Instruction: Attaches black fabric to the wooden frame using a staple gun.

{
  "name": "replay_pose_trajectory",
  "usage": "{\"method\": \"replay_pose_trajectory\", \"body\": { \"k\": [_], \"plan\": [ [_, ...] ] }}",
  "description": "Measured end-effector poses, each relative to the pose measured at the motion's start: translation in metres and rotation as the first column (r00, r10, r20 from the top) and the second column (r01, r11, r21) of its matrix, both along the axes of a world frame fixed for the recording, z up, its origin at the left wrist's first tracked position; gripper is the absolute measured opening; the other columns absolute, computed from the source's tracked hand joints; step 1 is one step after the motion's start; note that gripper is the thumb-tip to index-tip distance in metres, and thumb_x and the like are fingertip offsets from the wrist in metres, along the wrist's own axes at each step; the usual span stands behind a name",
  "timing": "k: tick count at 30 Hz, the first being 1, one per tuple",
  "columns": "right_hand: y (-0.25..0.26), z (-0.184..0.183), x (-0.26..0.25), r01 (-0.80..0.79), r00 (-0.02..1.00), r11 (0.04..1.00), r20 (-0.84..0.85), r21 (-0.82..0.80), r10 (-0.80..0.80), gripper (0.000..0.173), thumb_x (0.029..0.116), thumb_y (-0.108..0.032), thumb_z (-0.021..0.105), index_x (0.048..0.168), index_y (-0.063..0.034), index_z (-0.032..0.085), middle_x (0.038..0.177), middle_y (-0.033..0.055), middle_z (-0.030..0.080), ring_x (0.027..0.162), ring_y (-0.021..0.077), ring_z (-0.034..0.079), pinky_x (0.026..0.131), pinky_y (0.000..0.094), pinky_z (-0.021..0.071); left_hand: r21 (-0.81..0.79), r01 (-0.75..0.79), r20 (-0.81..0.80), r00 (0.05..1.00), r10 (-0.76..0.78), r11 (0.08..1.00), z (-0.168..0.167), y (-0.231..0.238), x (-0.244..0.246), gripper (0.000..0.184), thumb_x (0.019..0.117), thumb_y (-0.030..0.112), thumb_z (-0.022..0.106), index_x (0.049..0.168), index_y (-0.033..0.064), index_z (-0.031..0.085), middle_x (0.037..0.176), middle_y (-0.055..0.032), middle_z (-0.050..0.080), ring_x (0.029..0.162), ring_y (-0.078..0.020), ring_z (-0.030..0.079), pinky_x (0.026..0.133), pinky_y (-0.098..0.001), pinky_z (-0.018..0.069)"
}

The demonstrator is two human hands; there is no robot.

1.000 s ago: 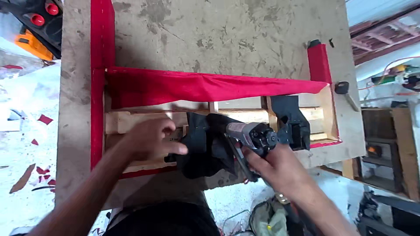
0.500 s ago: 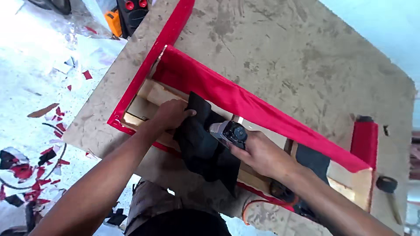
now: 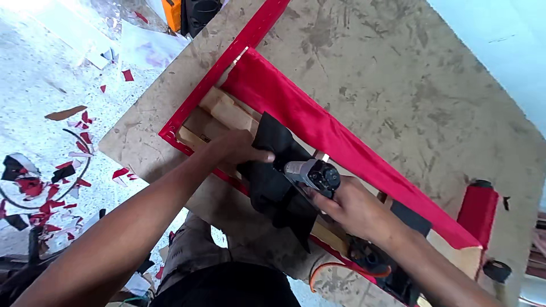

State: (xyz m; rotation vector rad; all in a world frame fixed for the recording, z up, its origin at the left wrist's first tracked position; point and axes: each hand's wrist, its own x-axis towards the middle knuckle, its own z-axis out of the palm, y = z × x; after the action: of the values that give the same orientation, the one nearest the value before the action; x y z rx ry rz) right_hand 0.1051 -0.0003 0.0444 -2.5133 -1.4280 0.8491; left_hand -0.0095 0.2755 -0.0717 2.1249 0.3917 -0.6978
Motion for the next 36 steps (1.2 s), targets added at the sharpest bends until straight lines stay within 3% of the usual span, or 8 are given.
{"method": "replay_pose_trajectory", "body": {
  "k": [2,6,16,20,23,26,28,36],
  "plan": [
    [-0.004,0.004,0.000,-0.006,1.000,1.000,-0.001,0.027,0.006,0.029,0.0953,-0.052,0.054,0.104,-0.0289,0.068,0.076,-0.0132,0.065,0.065,0.0000,0.063,0.058,0.0284,0.0569,-0.057,-0.015,0.008,1.000,0.016,0.998,-0.008,-0.005,-0.007,0.057,0.0826,0.061,0.077,0.088,0.0049,0.070,0.083,-0.0139,0.069,0.082,-0.0319,0.068,0.075,-0.0620,0.0553],
    [0.002,0.000,-0.006,-0.072,0.997,0.997,0.004,-0.025,0.072,0.031,0.0959,-0.048,0.056,0.112,-0.0247,0.067,0.078,-0.0094,0.066,0.068,0.0043,0.065,0.062,0.0327,0.0578,-0.078,-0.072,0.083,0.993,0.079,0.994,-0.015,-0.004,-0.008,0.038,0.0870,0.042,0.081,0.086,0.0048,0.072,0.078,-0.0112,0.069,0.072,-0.0260,0.068,0.071,-0.0531,0.0580],
    [0.004,-0.004,-0.029,-0.153,0.988,0.979,-0.002,-0.134,0.154,0.036,0.0972,-0.047,0.055,0.123,-0.0239,0.064,0.083,-0.0072,0.068,0.075,0.0075,0.068,0.068,0.0363,0.0590,-0.017,-0.104,0.205,0.973,0.106,0.994,-0.017,-0.004,-0.024,0.035,0.0918,0.044,0.075,0.089,0.0094,0.074,0.081,-0.0071,0.070,0.078,-0.0230,0.069,0.075,-0.0514,0.0576],
    [-0.008,0.004,-0.023,-0.067,0.997,0.998,-0.047,-0.004,0.067,0.026,0.0965,-0.047,0.056,0.108,-0.0264,0.067,0.076,-0.0096,0.066,0.064,0.0045,0.065,0.059,0.0326,0.0592,-0.012,-0.504,0.328,0.814,0.479,0.864,0.027,-0.017,-0.076,0.068,0.0776,0.079,0.069,0.107,0.0178,0.069,0.090,-0.0024,0.069,0.082,-0.0215,0.068,0.074,-0.0540,0.0587],
    [-0.022,0.009,-0.021,-0.053,0.998,0.998,-0.018,0.036,0.053,0.027,0.0955,-0.050,0.055,0.101,-0.0270,0.068,0.071,-0.0106,0.064,0.059,0.0039,0.063,0.055,0.0327,0.0570,0.162,-0.527,0.285,0.834,0.472,0.834,0.052,-0.068,-0.092,0.082,0.0685,0.093,0.060,0.101,0.0183,0.070,0.087,-0.0026,0.068,0.082,-0.0233,0.068,0.072,-0.0550,0.0577],
    [-0.021,0.007,-0.027,-0.078,0.996,0.997,-0.041,0.008,0.078,0.029,0.0965,-0.048,0.056,0.107,-0.0236,0.068,0.077,-0.0073,0.067,0.065,0.0066,0.066,0.060,0.0351,0.0593,0.298,-0.415,0.217,0.906,0.362,0.860,0.040,-0.096,-0.094,0.059,0.0885,0.071,0.062,0.086,0.0138,0.073,0.088,-0.0055,0.070,0.093,-0.0265,0.067,0.093,-0.0569,0.0487],
    [-0.015,0.005,-0.033,-0.073,0.995,0.997,-0.069,-0.019,0.072,0.032,0.0974,-0.049,0.056,0.111,-0.0220,0.068,0.083,-0.0052,0.069,0.069,0.0083,0.068,0.065,0.0371,0.0609,0.316,-0.427,0.218,0.902,0.374,0.847,0.032,-0.096,-0.104,0.048,0.0950,0.059,0.061,0.082,0.0138,0.071,0.087,-0.0038,0.068,0.094,-0.0252,0.064,0.095,-0.0540,0.0458],
    [-0.006,-0.008,-0.047,-0.153,0.988,0.984,-0.032,-0.095,0.150,0.033,0.0977,-0.047,0.056,0.119,-0.0230,0.065,0.084,-0.0056,0.069,0.074,0.0077,0.067,0.068,0.0361,0.0590,0.281,-0.520,0.219,0.853,0.473,0.807,0.013,-0.101,-0.128,0.048,0.0959,0.060,0.060,0.083,0.0159,0.071,0.087,-0.0009,0.066,0.094,-0.0213,0.062,0.095,-0.0494,0.0433]
  ]
}}
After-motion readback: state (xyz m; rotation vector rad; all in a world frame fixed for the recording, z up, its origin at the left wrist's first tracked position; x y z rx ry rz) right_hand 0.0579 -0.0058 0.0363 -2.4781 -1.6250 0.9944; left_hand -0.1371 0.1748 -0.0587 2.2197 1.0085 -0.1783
